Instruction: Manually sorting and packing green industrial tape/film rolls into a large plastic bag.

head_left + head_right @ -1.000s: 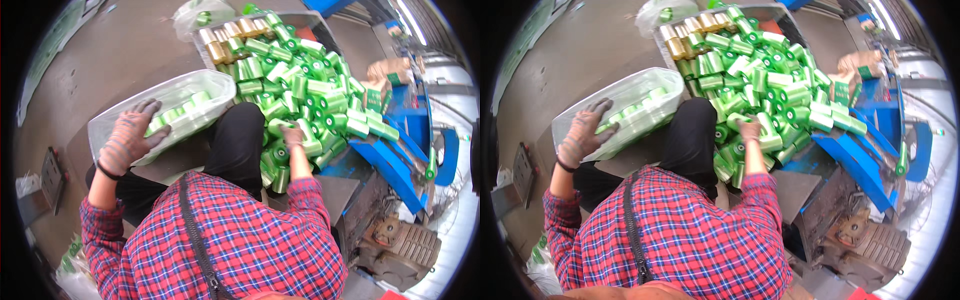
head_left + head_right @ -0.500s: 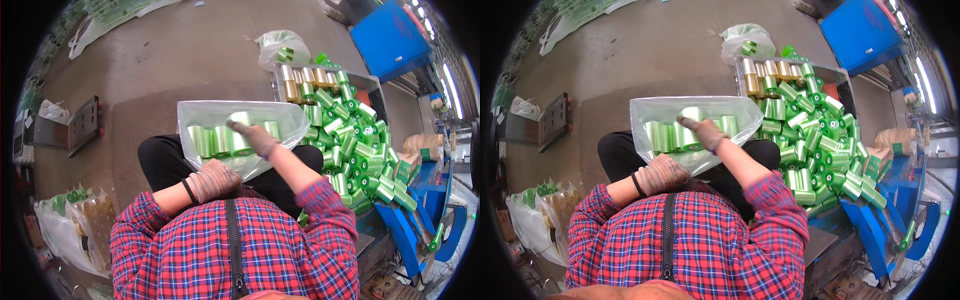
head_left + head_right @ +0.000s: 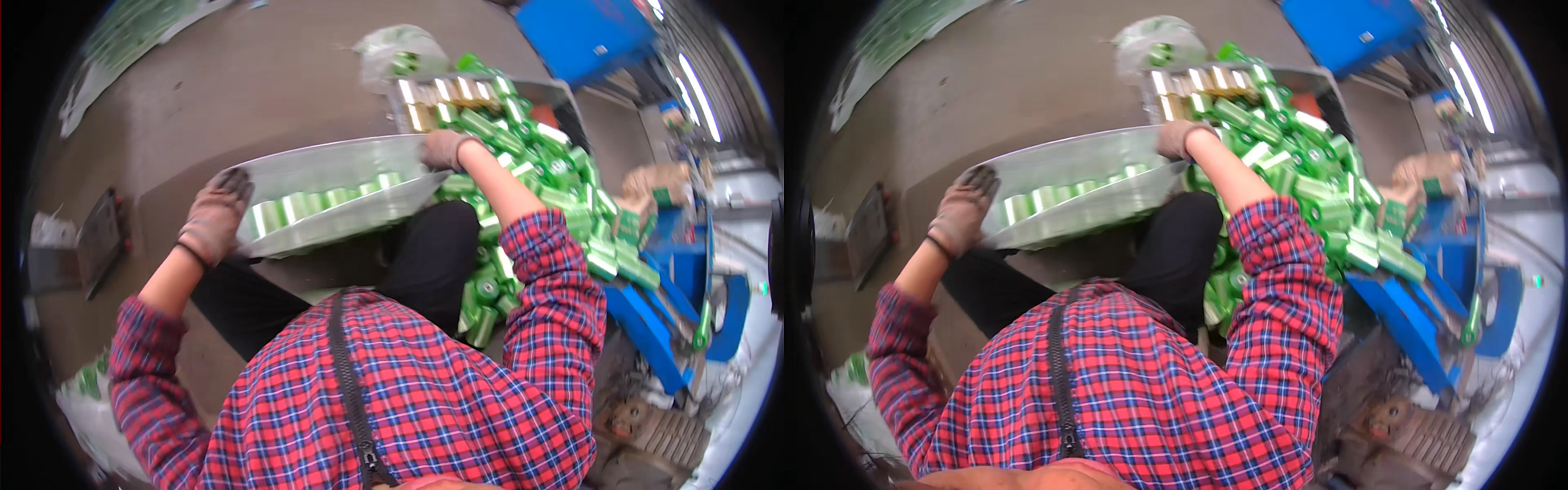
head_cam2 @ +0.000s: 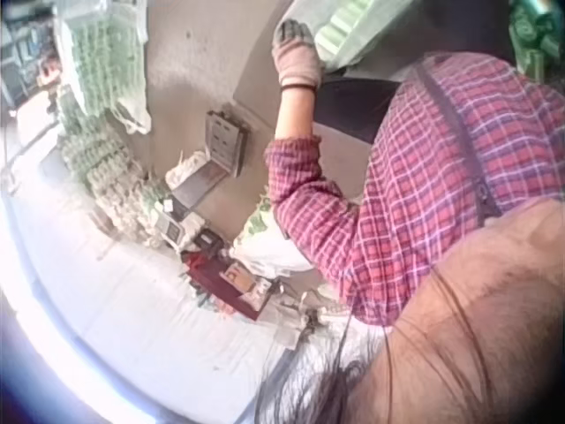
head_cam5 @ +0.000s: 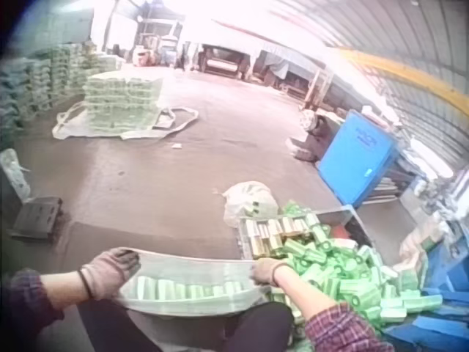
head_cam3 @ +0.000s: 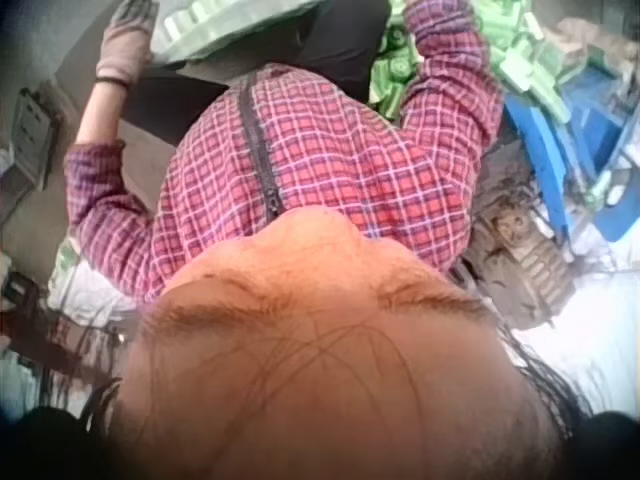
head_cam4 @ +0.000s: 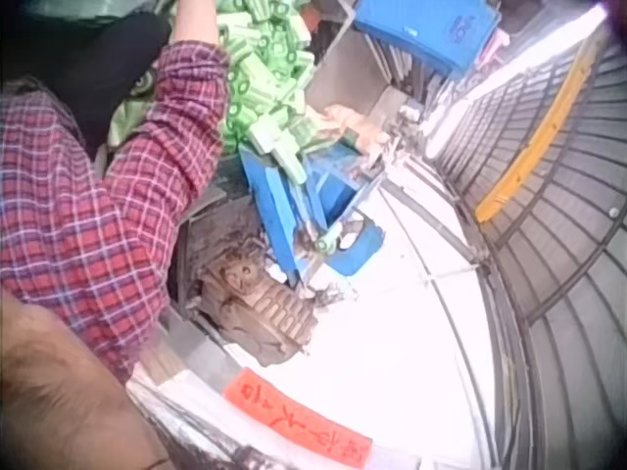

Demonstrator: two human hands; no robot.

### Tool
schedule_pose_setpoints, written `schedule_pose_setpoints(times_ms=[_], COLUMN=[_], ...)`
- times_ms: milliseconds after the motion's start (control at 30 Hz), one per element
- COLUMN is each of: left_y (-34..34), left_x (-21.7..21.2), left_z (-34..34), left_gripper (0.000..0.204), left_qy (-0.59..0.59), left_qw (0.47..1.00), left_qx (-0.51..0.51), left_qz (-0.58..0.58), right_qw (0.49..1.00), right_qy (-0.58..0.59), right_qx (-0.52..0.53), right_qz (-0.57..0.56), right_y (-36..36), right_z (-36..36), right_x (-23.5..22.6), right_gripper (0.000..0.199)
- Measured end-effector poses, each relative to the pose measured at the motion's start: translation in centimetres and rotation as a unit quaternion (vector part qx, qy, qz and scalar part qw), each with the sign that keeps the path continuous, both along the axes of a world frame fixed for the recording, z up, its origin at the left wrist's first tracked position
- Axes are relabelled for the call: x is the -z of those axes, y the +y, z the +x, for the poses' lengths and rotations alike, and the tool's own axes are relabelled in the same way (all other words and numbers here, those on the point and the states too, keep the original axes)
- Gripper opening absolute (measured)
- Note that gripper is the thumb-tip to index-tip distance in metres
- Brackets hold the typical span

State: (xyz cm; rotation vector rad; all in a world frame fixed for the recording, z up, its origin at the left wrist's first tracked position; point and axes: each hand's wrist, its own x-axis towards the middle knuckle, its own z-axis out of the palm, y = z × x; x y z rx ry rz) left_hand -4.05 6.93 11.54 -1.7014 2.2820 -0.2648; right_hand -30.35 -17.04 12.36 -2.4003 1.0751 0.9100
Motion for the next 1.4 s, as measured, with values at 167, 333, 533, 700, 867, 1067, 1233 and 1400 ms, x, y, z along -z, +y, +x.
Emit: schedule_pose_setpoints(times_ms=[167, 333, 533, 700, 867, 1067, 1233, 1400], left_y=[-1.2, -2.2, -2.8, -12.1, -21.2, -17.7, -13.1, -11.4], left_x=[-4.0, -5.4, -4.0, -8.7, -4.7, -2.7, 5.5, 16.0], left_z=[-2.2, -8.4, -9.4, -14.3, -24.4, -18.0, -10.4, -11.9], left_gripper=[0.063, 0.044, 0.034, 0.049, 0.075, 0.060, 0.069, 0.065], left_qy=[0.064, 0.257, 0.278, 0.545, 0.674, 0.814, 0.629, 0.607], left_qw=[0.993, 0.939, 0.834, 0.813, 0.733, 0.531, 0.696, 0.591], left_qx=[-0.062, -0.096, -0.002, -0.081, -0.025, -0.051, -0.201, -0.496], left_qz=[0.078, 0.206, 0.477, 0.188, 0.088, 0.230, 0.284, 0.191], right_qw=[0.846, 0.654, 0.434, 0.312, 0.362, 0.818, 0.816, 0.567], right_qy=[-0.472, -0.354, -0.243, -0.526, -0.722, -0.210, -0.115, -0.586], right_qx=[0.232, 0.597, 0.836, 0.791, 0.413, 0.522, 0.560, 0.579], right_qz=[-0.088, -0.301, -0.230, -0.041, 0.420, -0.118, -0.083, 0.005], right_y=[-2.8, -1.3, 0.2, -0.8, -2.4, -1.3, 2.1, 2.9], right_z=[-9.2, -22.9, -26.7, -25.4, -23.2, -20.6, -21.2, -21.8], right_x=[-0.5, 8.8, 25.8, 19.9, 10.6, 17.7, 25.6, 15.1], right_gripper=[0.037, 0.059, 0.096, 0.069, 0.046, 0.082, 0.081, 0.076])
